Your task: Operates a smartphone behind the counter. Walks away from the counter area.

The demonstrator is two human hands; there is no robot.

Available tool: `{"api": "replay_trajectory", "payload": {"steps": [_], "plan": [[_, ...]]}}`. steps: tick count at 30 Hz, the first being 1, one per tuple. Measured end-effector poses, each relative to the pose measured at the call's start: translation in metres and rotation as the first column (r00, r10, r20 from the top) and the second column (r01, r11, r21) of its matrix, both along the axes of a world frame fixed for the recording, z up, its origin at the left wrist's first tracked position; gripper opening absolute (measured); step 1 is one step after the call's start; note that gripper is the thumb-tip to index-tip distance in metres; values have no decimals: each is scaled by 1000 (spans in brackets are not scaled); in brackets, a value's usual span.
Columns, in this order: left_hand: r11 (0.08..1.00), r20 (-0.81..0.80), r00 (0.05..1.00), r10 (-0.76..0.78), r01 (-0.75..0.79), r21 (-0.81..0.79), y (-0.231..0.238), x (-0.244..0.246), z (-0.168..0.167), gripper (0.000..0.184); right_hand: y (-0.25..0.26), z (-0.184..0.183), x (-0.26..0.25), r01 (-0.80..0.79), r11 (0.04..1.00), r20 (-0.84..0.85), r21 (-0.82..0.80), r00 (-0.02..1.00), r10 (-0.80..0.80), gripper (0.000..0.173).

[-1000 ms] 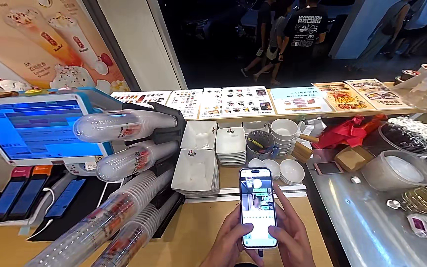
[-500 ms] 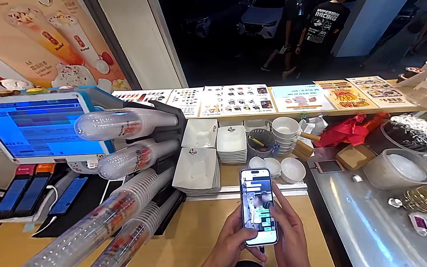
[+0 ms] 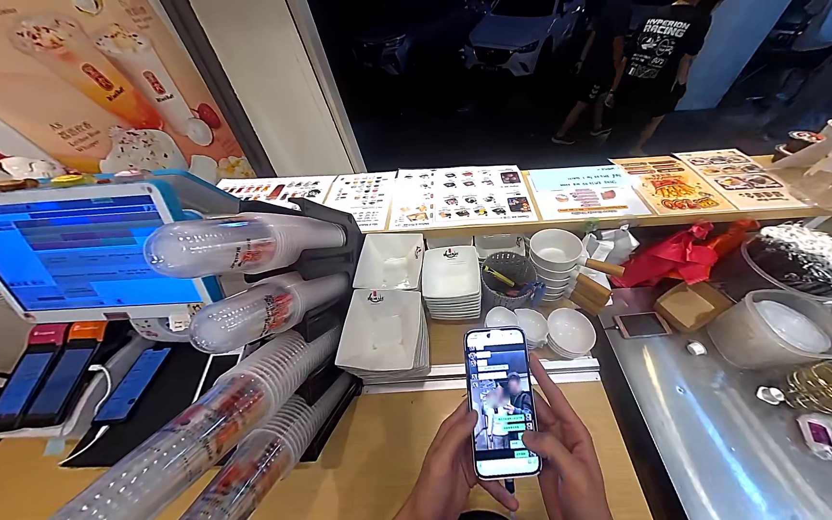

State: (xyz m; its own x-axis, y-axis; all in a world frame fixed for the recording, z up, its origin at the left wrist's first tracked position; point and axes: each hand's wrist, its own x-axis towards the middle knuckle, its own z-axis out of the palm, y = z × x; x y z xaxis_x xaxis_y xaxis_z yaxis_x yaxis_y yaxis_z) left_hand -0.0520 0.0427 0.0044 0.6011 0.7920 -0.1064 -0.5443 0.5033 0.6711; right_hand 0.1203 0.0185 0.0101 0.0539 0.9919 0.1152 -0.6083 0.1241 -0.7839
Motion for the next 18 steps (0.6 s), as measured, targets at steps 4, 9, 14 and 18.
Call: {"api": "replay_trajectory", "payload": {"steps": [4,9,14,18], "plan": [[998,-128,990,65,-62,23,0,3,6,36,0,-1,0,-36,999,-18,-12,999,35,82],[995,-120,990,70,-62,75,0,1,5,44,2,-2,-2,-36,999,-18,-29,999,35,87],[997,13,999,34,-35,62,2,-3,-1,56,3,0,-6,39,997,71,-69,997,-35,78],[997,9,1000,23,-23,76,1,-3,-1,59,3,3,-7,68,993,62,-97,996,-62,62]]}}
